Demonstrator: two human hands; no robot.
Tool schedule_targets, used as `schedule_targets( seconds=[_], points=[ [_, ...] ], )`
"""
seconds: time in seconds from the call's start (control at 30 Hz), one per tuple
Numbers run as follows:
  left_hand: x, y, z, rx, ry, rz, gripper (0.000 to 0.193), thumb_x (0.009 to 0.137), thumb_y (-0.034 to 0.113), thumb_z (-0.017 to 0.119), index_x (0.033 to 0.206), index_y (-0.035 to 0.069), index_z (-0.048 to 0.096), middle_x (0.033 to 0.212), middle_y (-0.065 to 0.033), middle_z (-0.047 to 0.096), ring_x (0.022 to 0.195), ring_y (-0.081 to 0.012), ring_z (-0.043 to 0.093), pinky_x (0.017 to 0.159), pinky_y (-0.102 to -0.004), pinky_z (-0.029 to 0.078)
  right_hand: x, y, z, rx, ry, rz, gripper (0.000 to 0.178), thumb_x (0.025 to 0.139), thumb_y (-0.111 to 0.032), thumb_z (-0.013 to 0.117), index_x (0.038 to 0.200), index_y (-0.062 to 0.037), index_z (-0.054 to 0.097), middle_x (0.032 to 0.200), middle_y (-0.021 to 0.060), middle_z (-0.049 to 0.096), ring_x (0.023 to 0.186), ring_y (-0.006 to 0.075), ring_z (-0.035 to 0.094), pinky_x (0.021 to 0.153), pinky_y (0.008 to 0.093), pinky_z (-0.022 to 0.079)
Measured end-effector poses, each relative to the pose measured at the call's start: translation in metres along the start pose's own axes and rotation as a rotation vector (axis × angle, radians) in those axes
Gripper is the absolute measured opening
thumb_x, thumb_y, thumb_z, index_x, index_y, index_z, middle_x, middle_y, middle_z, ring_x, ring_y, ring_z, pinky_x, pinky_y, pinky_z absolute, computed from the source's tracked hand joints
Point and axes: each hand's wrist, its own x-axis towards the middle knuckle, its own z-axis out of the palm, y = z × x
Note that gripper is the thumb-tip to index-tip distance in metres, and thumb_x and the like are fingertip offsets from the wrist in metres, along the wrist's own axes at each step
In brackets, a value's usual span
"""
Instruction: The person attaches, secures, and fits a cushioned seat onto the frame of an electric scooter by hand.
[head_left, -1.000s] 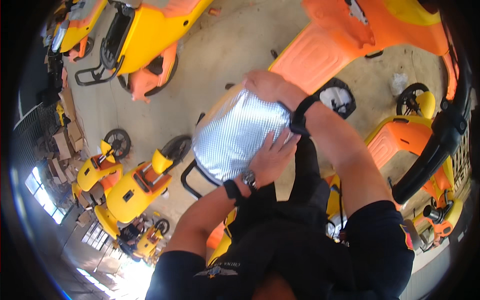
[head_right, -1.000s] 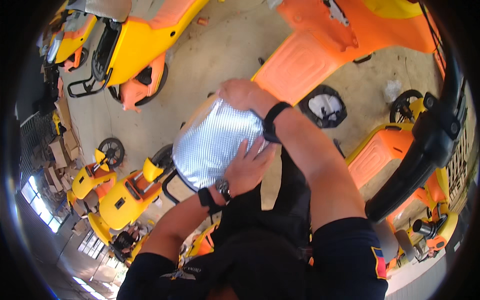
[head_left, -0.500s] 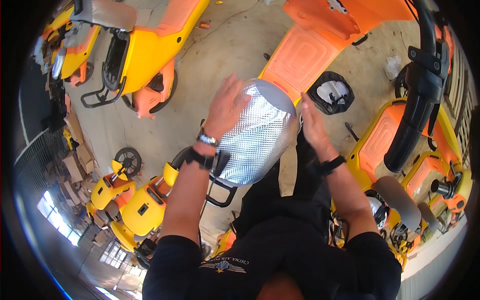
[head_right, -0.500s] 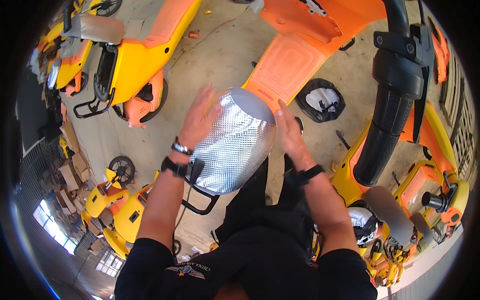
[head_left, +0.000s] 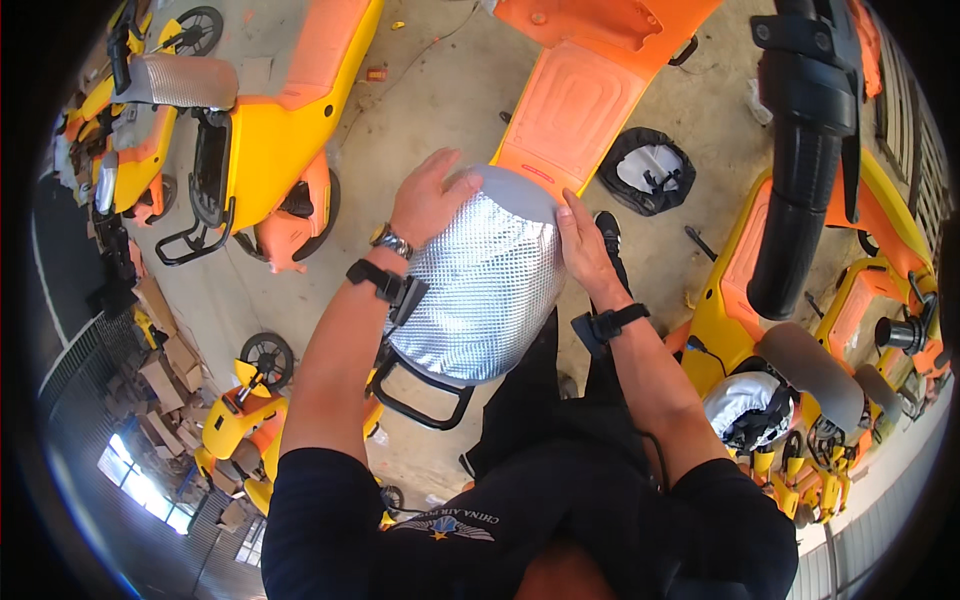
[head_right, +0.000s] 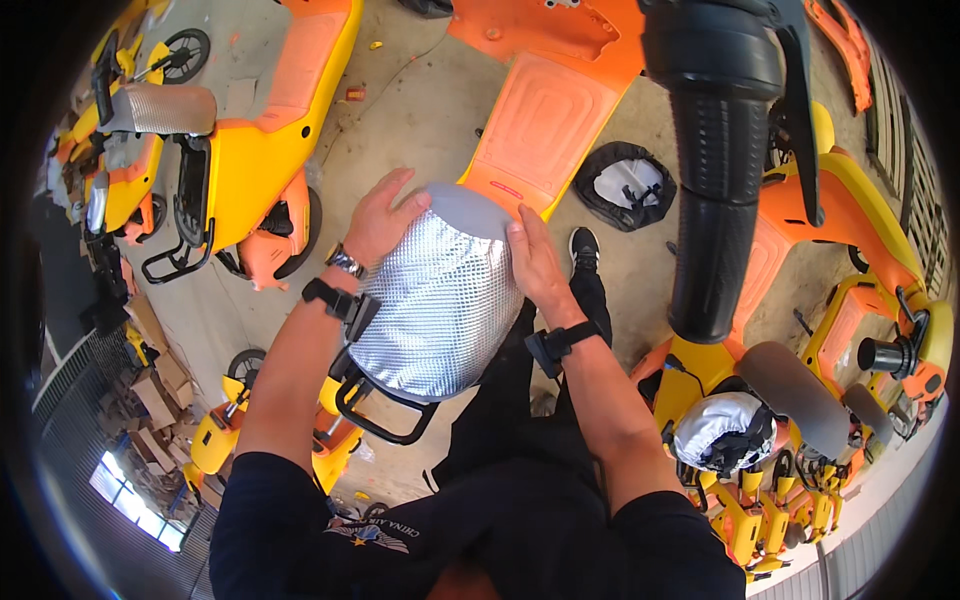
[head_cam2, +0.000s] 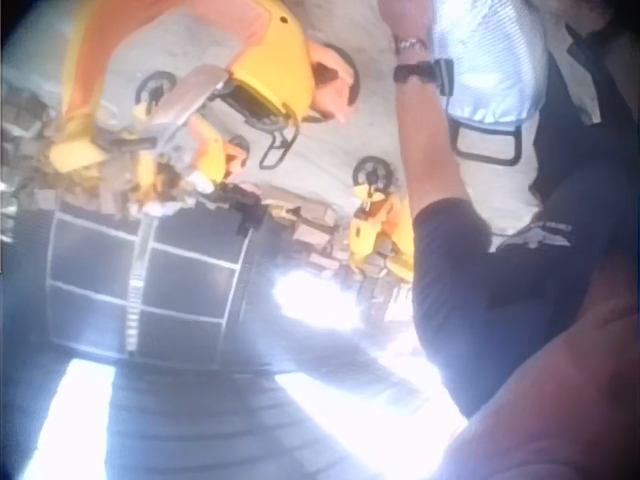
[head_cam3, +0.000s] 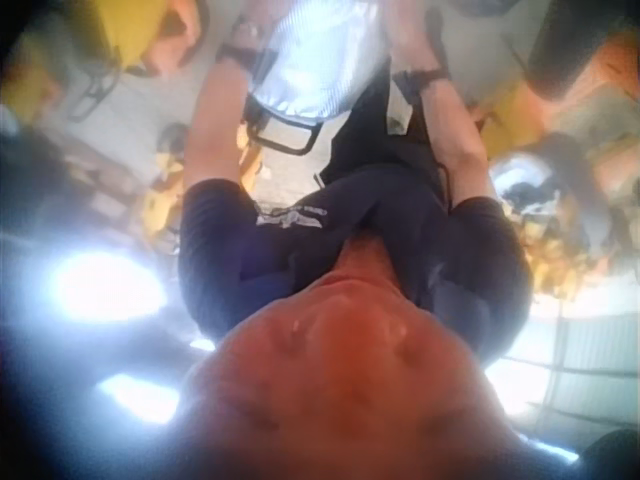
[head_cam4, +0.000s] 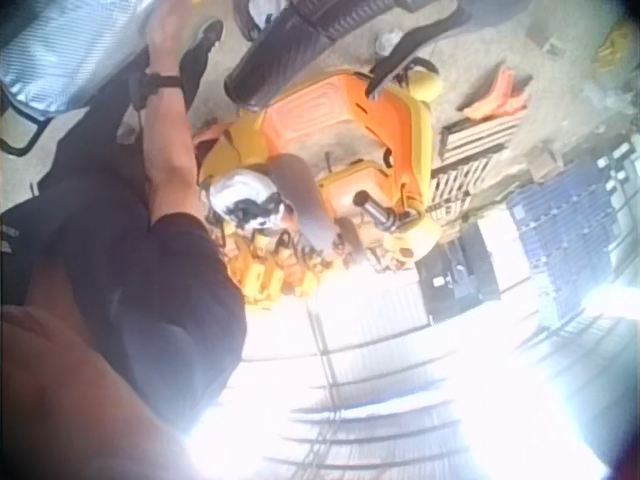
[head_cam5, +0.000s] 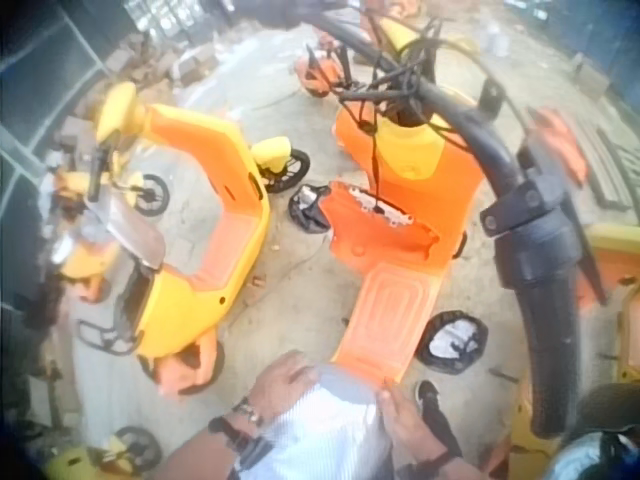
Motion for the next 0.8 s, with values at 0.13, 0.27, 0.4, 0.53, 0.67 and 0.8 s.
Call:
schedule_targets(
  seconds=[0.13,0.27,0.4,0.53,0.67,0.8],
  points=[
    [-0.004,0.004,0.000,-0.027,-0.082,0.170,0.056,0.092,0.040,0.058,0.126,-0.005,0.054,0.133,-0.0247,0.052,0.126,-0.0363,0.048,0.106,-0.0392,0.038,0.008,-0.044,0.023,-0.204,0.066,-0.341,0.045,0.095,-0.025,0.052,0.131,0.0029,0.049,0.130,0.0257,0.053,0.124,0.0404,0.048,0.106,0.0439,0.036],
    [0.008,0.012,0.014,-0.139,-0.177,0.119,0.054,0.094,0.037,0.056,0.130,-0.003,0.051,0.136,-0.0238,0.050,0.128,-0.0355,0.046,0.107,-0.0378,0.036,0.016,-0.027,0.029,-0.301,0.095,-0.492,0.041,0.092,-0.023,0.055,0.126,0.0015,0.055,0.129,0.0245,0.055,0.122,0.0404,0.051,0.105,0.0462,0.038],
    [0.014,-0.005,0.026,-0.241,-0.291,0.097,0.059,0.092,0.039,0.057,0.135,-0.001,0.048,0.138,-0.0226,0.049,0.127,-0.0333,0.048,0.106,-0.0369,0.037,0.010,-0.025,0.017,-0.272,0.019,-0.471,0.044,0.090,-0.025,0.059,0.125,0.0020,0.057,0.130,0.0254,0.055,0.122,0.0413,0.051,0.105,0.0442,0.038],
    [0.018,-0.005,0.024,-0.384,-0.376,0.009,0.063,0.091,0.044,0.059,0.135,-0.001,0.049,0.136,-0.0220,0.051,0.126,-0.0324,0.049,0.105,-0.0360,0.038,0.013,-0.024,0.004,-0.208,-0.094,-0.428,0.051,0.089,-0.028,0.062,0.129,0.0021,0.055,0.132,0.0264,0.053,0.125,0.0390,0.050,0.107,0.0417,0.037],
    [0.023,-0.017,0.028,-0.414,-0.412,-0.014,0.067,0.091,0.048,0.057,0.138,0.001,0.047,0.138,-0.0205,0.050,0.128,-0.0314,0.048,0.105,-0.0346,0.038,0.022,-0.019,0.010,-0.136,-0.132,-0.354,0.050,0.091,-0.027,0.060,0.130,0.0039,0.052,0.132,0.0265,0.053,0.126,0.0390,0.049,0.107,0.0406,0.037],
    [0.011,-0.021,0.027,-0.382,-0.299,0.047,0.072,0.092,0.052,0.054,0.142,0.002,0.042,0.139,-0.0205,0.050,0.129,-0.0311,0.047,0.106,-0.0350,0.037,0.026,-0.013,0.007,-0.105,-0.182,-0.383,0.050,0.093,-0.025,0.054,0.132,0.0058,0.049,0.133,0.0254,0.053,0.126,0.0355,0.050,0.108,0.0390,0.036]
  ],
)
